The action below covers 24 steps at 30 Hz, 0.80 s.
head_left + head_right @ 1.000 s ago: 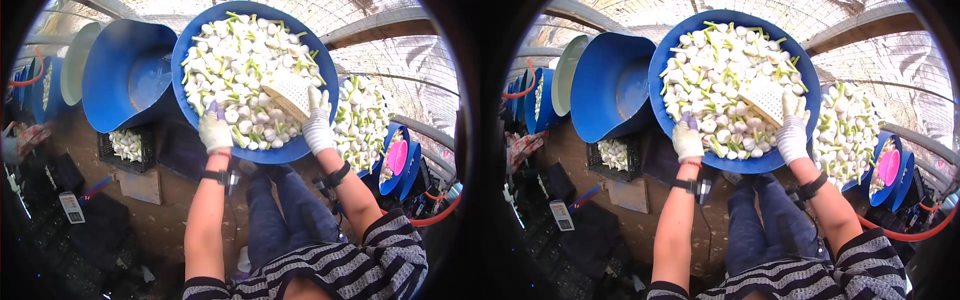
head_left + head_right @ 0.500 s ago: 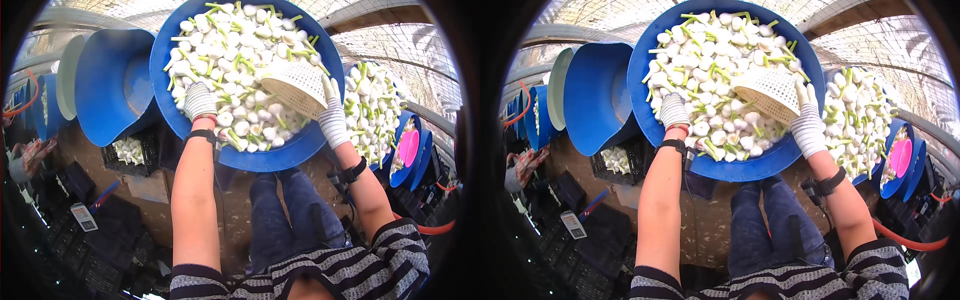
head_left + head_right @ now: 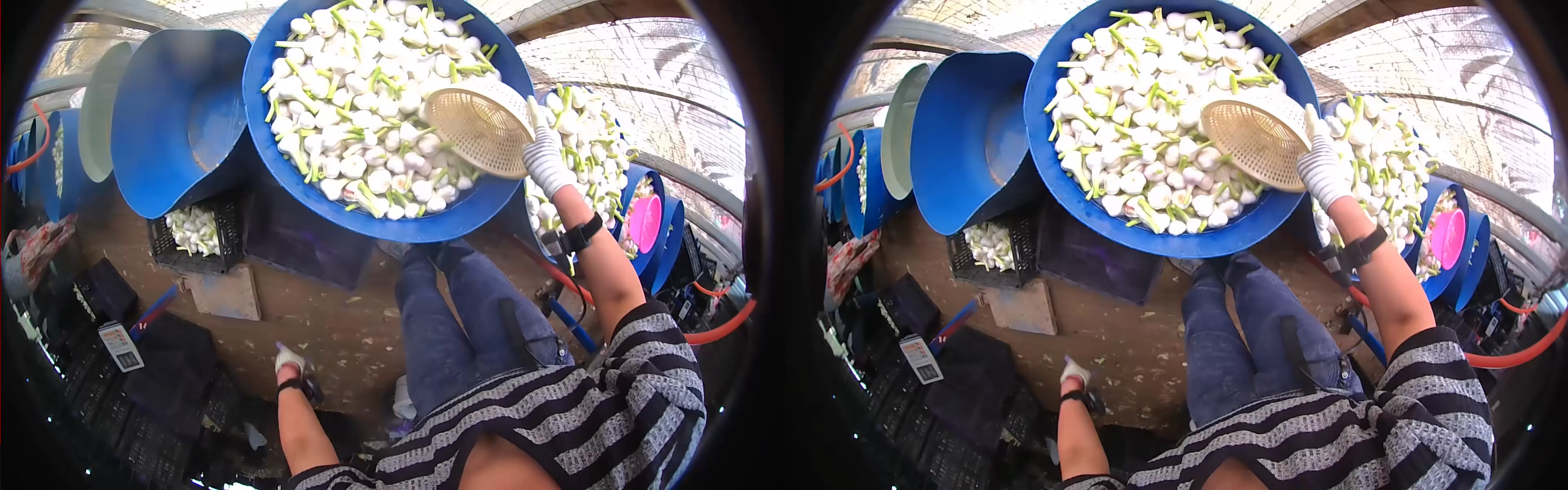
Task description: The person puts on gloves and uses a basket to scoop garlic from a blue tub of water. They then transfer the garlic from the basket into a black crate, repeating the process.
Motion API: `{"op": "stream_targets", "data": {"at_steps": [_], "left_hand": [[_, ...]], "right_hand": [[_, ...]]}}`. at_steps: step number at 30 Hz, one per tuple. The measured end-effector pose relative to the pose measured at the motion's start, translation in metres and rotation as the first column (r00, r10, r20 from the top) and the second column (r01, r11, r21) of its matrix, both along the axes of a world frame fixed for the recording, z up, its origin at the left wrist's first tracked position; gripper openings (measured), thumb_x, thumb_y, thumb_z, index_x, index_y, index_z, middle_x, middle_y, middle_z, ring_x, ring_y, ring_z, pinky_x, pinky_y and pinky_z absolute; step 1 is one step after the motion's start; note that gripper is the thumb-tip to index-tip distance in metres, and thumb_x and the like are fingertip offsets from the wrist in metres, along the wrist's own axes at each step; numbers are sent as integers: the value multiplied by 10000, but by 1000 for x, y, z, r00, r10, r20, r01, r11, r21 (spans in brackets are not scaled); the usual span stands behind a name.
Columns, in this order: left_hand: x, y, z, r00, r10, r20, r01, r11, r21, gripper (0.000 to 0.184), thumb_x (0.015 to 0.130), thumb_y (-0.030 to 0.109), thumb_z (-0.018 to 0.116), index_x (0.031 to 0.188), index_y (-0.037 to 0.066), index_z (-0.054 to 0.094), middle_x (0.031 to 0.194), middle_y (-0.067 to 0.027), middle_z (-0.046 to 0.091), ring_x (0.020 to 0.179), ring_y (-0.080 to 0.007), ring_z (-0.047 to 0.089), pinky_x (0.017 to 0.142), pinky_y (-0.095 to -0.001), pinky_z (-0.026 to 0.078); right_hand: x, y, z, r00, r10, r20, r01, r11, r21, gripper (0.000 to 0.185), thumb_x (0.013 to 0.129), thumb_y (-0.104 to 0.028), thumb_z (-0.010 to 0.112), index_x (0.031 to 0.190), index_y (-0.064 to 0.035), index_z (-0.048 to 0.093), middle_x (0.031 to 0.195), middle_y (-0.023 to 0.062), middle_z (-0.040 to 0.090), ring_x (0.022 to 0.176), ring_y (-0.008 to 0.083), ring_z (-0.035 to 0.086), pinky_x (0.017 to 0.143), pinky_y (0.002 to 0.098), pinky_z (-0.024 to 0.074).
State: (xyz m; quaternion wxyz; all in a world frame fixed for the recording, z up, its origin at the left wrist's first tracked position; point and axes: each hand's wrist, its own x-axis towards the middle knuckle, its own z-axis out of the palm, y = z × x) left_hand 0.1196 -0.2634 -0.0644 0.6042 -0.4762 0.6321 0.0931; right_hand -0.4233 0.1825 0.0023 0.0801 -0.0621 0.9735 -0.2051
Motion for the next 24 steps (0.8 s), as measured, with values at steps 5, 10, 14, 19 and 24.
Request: {"op": "stream_targets", "data": {"at_steps": [5, 10, 14, 19, 24], "left_hand": [[-40, 32, 14, 905, 96, -415, -171, 974, -149, 830, 761, 310, 745, 1455, 88, 349, 1278, -255, 547, 1175, -376, 547, 994, -433, 436], [-284, 81, 35, -189, 378, -906, -201, 889, 412, 304, 991, 133, 500, 1253, -1, 576, 1272, -142, 595, 1155, -226, 565, 1038, -336, 412], [-409, 92, 42, -480, 810, -338, -277, 225, 934, 381, 1014, 100, 391, 1391, 86, 440, 1413, -119, 472, 1290, -236, 468, 1095, -416, 353], [-432, 67, -47, 176, 820, -545, -720, 485, 497, 315, 1005, 268, 404, 1077, 61, 631, 1025, -93, 676, 885, -239, 672, 648, -466, 567], [-398, 132, -29, 628, -97, -772, 104, 994, -40, 396, 834, 293, 635, 1072, -24, 630, 1079, -220, 653, 985, -363, 635, 848, -404, 505]], "right_hand": [[29, -46, 58, 827, -278, 489, 562, 357, -746, 655, 936, -516, 541, 1401, -77, 399, 1401, 136, 484, 1187, 257, 544, 928, 399, 502], [70, -86, -20, 998, -58, -12, 59, 971, 230, 770, 823, -68, 557, 1503, -43, 197, 1481, 327, 261, 1412, 454, 157, 1166, 488, 101], [49, -102, -33, 995, -75, 72, 54, 966, 254, 884, 752, -5, 594, 1525, -138, 185, 1516, 343, 104, 1363, 503, 228, 1136, 423, 232], [12, -91, -69, 983, -120, 137, 105, 988, 113, 898, 731, 17, 568, 1527, -184, 203, 1507, 300, 203, 1268, 481, 343, 1101, 407, 297], [-48, -41, -173, 982, -22, 187, -56, 915, 400, 764, 794, -66, 559, 1497, -189, 286, 1384, 226, 447, 1100, 446, 529, 1009, 481, 380]]}}
